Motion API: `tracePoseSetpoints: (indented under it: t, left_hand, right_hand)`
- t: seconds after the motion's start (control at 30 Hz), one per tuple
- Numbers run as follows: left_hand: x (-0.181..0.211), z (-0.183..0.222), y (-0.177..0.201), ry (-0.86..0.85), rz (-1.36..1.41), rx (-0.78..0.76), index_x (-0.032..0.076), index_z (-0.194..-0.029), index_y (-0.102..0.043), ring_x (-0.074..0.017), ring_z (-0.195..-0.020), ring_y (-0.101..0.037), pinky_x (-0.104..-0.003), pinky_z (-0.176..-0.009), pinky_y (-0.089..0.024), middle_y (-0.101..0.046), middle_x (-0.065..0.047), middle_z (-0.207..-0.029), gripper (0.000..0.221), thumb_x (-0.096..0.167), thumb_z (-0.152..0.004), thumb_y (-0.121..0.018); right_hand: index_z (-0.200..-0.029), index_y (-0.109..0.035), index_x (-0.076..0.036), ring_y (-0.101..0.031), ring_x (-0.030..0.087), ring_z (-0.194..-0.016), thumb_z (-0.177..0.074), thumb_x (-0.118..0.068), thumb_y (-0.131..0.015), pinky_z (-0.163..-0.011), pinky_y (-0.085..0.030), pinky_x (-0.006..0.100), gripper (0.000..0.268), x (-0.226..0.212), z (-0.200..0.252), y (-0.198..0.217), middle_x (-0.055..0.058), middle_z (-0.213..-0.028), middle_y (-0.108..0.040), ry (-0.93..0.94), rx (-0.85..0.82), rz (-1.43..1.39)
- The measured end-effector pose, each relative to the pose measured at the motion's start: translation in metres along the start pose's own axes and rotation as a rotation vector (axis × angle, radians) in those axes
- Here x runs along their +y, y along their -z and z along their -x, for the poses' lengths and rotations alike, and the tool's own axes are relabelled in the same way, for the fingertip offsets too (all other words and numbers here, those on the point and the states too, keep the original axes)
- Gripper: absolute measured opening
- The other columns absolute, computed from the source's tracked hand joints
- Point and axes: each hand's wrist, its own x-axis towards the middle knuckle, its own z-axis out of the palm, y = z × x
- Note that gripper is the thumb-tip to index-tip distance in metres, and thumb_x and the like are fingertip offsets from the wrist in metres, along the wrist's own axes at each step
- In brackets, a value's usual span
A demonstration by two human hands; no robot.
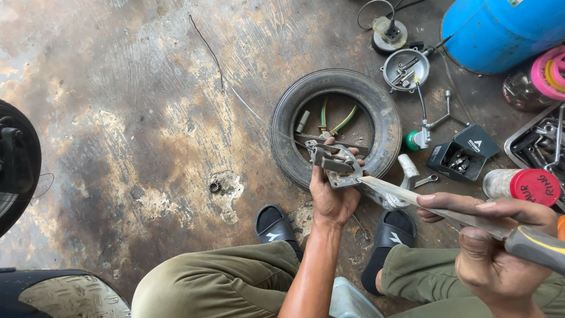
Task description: The recorder is using a metal file to smooth the edges and surfaces of a motorcycle brake component.
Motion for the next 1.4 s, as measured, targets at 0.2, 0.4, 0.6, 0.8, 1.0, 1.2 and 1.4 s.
tracePoseSetpoints:
  t: [0.2,0.4,0.6,0.8,1.0,1.2,1.4]
  left_hand:
    - [-0.002,0.002,-0.002,0.016,0.030,0.021,0.022,-0.150,-0.047,-0.0293,-0.104,-0.067,-0.048,-0.085,-0.060,-0.062,-0.019,-0.125,0.041,0.039,-0.113,-0.039]
    - [-0.002,0.003,-0.008,0.031,0.087,0.065,0.020,-0.147,-0.048,-0.0311,-0.104,-0.064,-0.048,-0.081,-0.062,-0.060,-0.020,-0.124,0.040,0.041,-0.112,-0.043]
    - [-0.004,0.003,-0.005,0.015,0.088,0.026,0.021,-0.150,-0.046,-0.0330,-0.107,-0.064,-0.050,-0.083,-0.061,-0.057,-0.021,-0.127,0.043,0.042,-0.114,-0.039]
    - [-0.001,0.007,-0.018,-0.032,-0.006,0.089,0.023,-0.140,-0.056,-0.0295,-0.104,-0.067,-0.045,-0.087,-0.054,-0.065,-0.015,-0.121,0.037,0.042,-0.109,-0.051]
    - [-0.004,0.005,-0.016,-0.074,0.063,0.092,0.023,-0.138,-0.050,-0.0248,-0.099,-0.068,-0.045,-0.097,-0.052,-0.068,-0.015,-0.117,0.037,0.048,-0.113,-0.042]
    - [-0.007,0.004,-0.015,-0.242,-0.063,-0.018,0.026,-0.133,-0.048,-0.0172,-0.098,-0.066,-0.038,-0.092,-0.051,-0.066,-0.010,-0.119,0.035,0.052,-0.112,-0.037]
    - [-0.004,0.005,-0.026,-0.348,-0.047,0.027,0.028,-0.124,-0.051,-0.0143,-0.101,-0.063,-0.034,-0.090,-0.051,-0.067,-0.004,-0.114,0.023,0.046,-0.110,-0.047]
  right_hand:
    - [-0.115,-0.030,-0.009,-0.081,0.029,-0.089,-0.094,-0.016,-0.055,-0.082,-0.065,0.029,0.034,0.002,0.003,-0.004,0.026,-0.113,-0.072,-0.022,-0.026,-0.049]
    - [-0.113,-0.026,-0.006,-0.080,0.024,-0.080,-0.098,-0.021,-0.047,-0.068,-0.066,0.025,0.030,-0.001,0.006,-0.002,0.025,-0.111,-0.069,0.099,0.009,0.143]
    - [-0.115,-0.032,-0.009,-0.082,0.020,-0.086,-0.099,-0.017,-0.049,-0.068,-0.067,0.019,0.025,0.009,0.012,0.002,0.025,-0.117,-0.070,0.088,-0.037,0.044]
    - [-0.115,-0.031,-0.010,-0.081,0.023,-0.085,-0.097,-0.029,-0.050,-0.068,-0.068,0.024,0.033,0.015,0.015,0.002,0.027,-0.119,-0.068,0.068,-0.029,0.047]
    - [-0.111,-0.032,-0.009,-0.083,0.022,-0.082,-0.099,-0.026,-0.050,-0.066,-0.070,0.020,0.028,0.016,0.010,-0.005,0.026,-0.115,-0.069,0.126,-0.016,-0.032]
    - [-0.115,-0.036,-0.012,-0.084,0.026,-0.094,-0.097,-0.012,-0.052,-0.073,-0.073,0.024,0.024,0.016,0.017,-0.005,0.029,-0.123,-0.068,0.076,-0.085,-0.063]
    - [-0.120,-0.040,-0.016,-0.082,0.028,-0.108,-0.087,0.009,-0.050,-0.085,-0.074,0.029,0.042,0.024,0.021,-0.001,0.026,-0.134,-0.065,0.089,-0.200,-0.087]
